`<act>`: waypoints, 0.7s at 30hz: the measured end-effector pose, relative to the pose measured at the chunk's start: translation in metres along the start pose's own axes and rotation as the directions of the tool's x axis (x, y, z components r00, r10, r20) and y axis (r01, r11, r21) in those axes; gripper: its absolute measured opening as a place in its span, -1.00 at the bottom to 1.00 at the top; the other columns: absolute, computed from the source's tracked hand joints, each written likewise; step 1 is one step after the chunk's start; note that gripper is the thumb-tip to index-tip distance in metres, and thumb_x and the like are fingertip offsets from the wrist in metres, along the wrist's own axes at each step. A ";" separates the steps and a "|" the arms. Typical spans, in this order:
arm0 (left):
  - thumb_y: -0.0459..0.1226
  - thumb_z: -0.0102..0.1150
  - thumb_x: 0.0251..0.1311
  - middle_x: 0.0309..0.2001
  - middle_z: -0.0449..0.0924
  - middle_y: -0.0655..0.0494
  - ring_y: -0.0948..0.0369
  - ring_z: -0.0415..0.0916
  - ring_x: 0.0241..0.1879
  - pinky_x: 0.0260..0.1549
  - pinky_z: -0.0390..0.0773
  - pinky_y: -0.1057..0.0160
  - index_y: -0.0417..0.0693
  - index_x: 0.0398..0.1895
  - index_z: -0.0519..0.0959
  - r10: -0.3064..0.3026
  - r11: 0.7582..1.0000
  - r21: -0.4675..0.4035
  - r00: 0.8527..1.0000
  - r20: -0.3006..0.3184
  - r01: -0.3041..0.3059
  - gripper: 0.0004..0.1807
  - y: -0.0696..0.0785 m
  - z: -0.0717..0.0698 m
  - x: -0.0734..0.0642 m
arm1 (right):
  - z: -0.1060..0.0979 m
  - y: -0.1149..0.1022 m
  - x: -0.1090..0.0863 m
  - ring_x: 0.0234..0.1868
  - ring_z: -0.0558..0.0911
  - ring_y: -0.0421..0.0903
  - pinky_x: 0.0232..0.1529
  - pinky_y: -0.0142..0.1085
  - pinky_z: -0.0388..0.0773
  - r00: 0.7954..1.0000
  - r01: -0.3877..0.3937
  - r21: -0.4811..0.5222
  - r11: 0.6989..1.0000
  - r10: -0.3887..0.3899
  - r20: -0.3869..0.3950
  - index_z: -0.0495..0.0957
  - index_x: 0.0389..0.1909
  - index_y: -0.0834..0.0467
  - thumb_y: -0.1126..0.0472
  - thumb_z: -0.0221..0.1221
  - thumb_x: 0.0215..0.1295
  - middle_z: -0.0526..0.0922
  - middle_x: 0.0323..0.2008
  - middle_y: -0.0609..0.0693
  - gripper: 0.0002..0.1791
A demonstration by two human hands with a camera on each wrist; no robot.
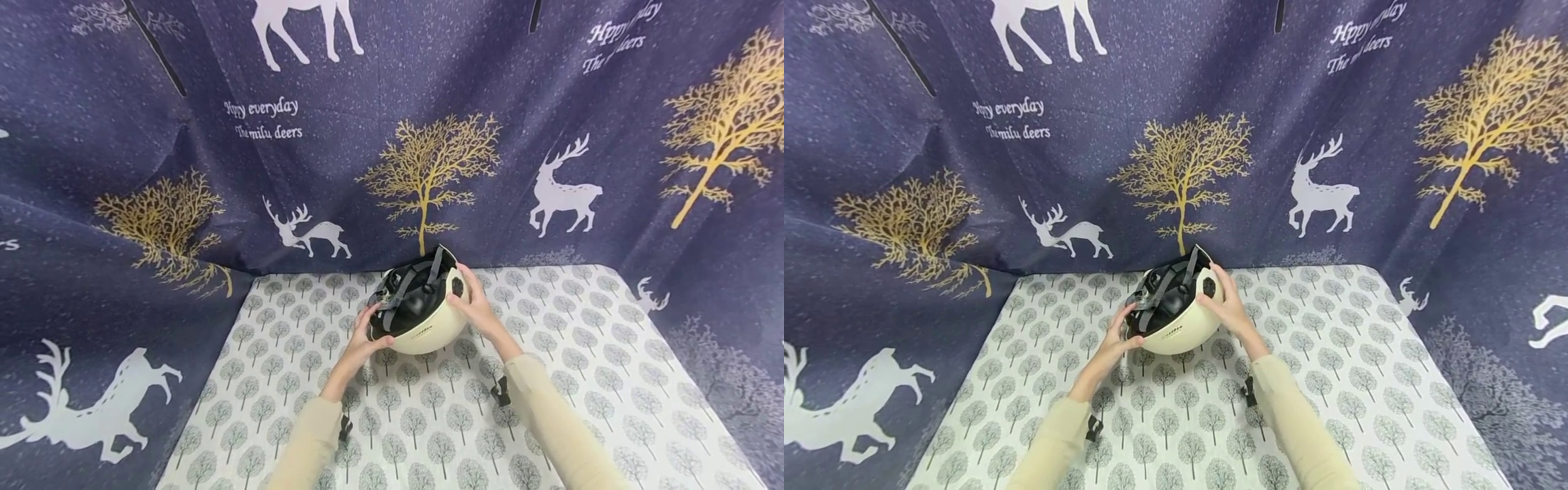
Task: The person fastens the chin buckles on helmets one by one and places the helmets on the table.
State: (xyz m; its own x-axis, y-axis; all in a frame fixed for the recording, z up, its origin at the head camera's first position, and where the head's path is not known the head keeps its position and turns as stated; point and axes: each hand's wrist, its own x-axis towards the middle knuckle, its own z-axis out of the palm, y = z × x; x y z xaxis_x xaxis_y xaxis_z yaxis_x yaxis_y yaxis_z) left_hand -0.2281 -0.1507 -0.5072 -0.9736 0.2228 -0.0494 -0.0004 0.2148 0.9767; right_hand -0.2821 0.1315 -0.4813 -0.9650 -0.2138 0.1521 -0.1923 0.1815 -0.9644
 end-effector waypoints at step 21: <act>0.24 0.44 -0.17 0.51 -0.24 -0.43 -0.30 0.00 0.46 0.41 0.16 -0.15 -0.11 0.57 -0.31 -0.020 0.995 -0.096 0.998 0.060 0.025 0.44 -0.022 0.003 0.015 | -0.024 0.005 -0.009 0.51 0.01 0.36 0.47 0.26 -0.04 0.999 -0.032 -0.002 0.999 0.032 0.042 -0.04 0.55 0.05 0.23 0.12 0.36 -0.03 0.53 0.27 -0.19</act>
State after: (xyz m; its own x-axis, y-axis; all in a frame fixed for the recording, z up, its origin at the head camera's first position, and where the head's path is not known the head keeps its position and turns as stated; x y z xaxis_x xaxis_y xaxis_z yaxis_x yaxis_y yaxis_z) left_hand -0.2419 -0.1487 -0.5300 -0.9581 0.2747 -0.0809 -0.0468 0.1283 0.9906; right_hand -0.2791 0.1573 -0.4826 -0.9623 -0.2479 0.1120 -0.1617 0.1903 -0.9683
